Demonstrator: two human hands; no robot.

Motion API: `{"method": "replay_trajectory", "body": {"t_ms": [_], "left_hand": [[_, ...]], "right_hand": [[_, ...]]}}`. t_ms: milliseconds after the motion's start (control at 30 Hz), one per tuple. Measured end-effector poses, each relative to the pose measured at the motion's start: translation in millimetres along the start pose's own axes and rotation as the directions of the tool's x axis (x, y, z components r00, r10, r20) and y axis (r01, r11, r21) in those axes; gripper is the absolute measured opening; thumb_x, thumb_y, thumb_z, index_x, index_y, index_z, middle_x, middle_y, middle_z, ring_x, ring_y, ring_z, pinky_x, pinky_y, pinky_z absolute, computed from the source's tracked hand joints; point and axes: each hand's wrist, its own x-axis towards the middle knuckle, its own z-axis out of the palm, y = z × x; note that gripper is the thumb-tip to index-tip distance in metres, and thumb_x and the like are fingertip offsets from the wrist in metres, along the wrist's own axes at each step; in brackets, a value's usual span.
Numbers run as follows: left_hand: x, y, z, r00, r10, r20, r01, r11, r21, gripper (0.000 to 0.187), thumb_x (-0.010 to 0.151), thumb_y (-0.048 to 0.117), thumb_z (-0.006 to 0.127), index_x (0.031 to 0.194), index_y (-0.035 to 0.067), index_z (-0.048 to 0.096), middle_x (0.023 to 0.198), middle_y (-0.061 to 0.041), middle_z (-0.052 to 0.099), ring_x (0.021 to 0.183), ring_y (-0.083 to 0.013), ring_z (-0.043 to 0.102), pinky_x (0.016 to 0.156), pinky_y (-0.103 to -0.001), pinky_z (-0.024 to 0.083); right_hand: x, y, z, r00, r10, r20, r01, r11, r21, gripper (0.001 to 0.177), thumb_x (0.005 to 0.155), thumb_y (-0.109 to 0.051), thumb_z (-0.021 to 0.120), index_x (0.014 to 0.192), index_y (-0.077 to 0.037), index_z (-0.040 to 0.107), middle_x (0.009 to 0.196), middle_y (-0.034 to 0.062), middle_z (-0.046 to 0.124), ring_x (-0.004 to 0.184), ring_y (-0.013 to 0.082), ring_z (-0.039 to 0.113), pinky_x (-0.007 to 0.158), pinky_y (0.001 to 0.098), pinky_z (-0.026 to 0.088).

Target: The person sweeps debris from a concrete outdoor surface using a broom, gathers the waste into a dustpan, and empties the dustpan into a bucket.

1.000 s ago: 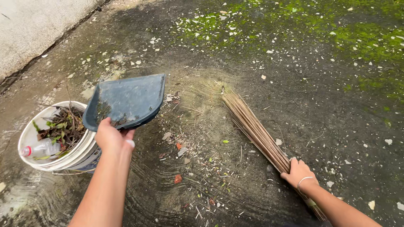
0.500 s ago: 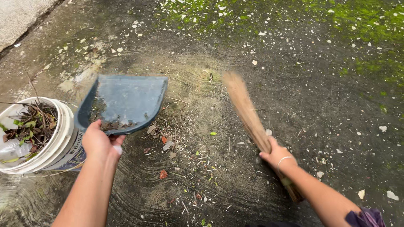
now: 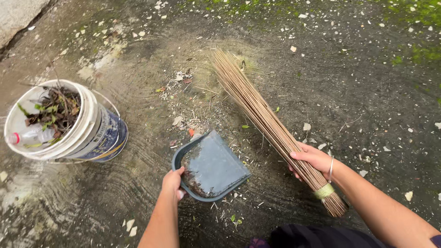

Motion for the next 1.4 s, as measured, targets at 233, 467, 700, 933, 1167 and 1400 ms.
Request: {"method": "replay_trajectory", "body": {"t_ms": [233,467,700,933,1167,1400], "left_hand": [[-15,9,24,0.973,0.217,-0.077,-0.223,0.972,-0.076,0.021,0.102,0.02,0.063,0.112,0.001,0.06,0.104,-0.015,0.066,0.084,-0.0299,0.066,0.071,-0.052,0.056],[-48,76,42,0.88,0.381,-0.283,-0.457,0.842,-0.287,0.015,0.099,0.012,0.058,0.113,0.007,0.058,0.11,-0.01,0.066,0.094,-0.0257,0.07,0.074,-0.05,0.063],[-93,106,65,0.907,0.319,-0.273,-0.412,0.804,-0.428,0.025,0.099,0.012,0.052,0.124,0.014,0.054,0.123,-0.006,0.062,0.106,-0.0269,0.069,0.081,-0.061,0.057],[-85,114,74,0.933,0.33,-0.141,-0.351,0.761,-0.546,0.03,0.104,0.016,0.051,0.131,0.004,0.056,0.13,-0.012,0.065,0.112,-0.0285,0.073,0.087,-0.059,0.063],[-98,121,88,0.932,0.338,-0.128,-0.357,0.803,-0.477,0.028,0.101,0.015,0.052,0.128,0.006,0.054,0.125,-0.011,0.063,0.106,-0.0289,0.071,0.084,-0.059,0.063],[-103,130,101,0.934,0.348,-0.076,-0.325,0.743,-0.586,0.028,0.099,0.013,0.053,0.125,0.005,0.057,0.12,-0.013,0.065,0.101,-0.031,0.072,0.083,-0.058,0.063]], "right_hand": [[10,11,-3,0.795,-0.475,-0.377,0.168,0.769,-0.616,0.091,0.067,-0.038,0.084,0.149,-0.017,0.049,0.116,0.0146,0.074,0.099,0.0285,0.073,0.087,0.04,0.056],[-44,52,-84,0.544,-0.269,-0.795,-0.305,0.819,-0.486,0.068,0.082,-0.037,0.078,0.138,-0.011,0.051,0.118,0.0251,0.072,0.105,0.0422,0.072,0.093,0.0506,0.056],[-34,81,65,0.876,-0.187,-0.445,-0.293,0.525,-0.799,0.079,0.082,-0.038,0.07,0.15,-0.029,0.032,0.11,0.0248,0.072,0.105,0.0436,0.07,0.094,0.0506,0.056],[-64,63,17,0.678,-0.342,-0.65,-0.251,0.723,-0.643,0.081,0.078,-0.043,0.075,0.15,-0.034,0.038,0.111,0.0266,0.072,0.106,0.0457,0.069,0.093,0.0516,0.055],[-98,134,-56,0.386,-0.15,-0.91,-0.423,0.848,-0.319,0.085,0.08,-0.038,0.076,0.152,-0.021,0.034,0.119,0.0301,0.068,0.106,0.049,0.069,0.093,0.0535,0.055],[-56,107,84,0.787,-0.167,-0.594,-0.397,0.6,-0.695,0.092,0.081,-0.04,0.071,0.159,-0.029,0.024,0.112,0.0251,0.073,0.105,0.0434,0.071,0.094,0.0494,0.055]]}}
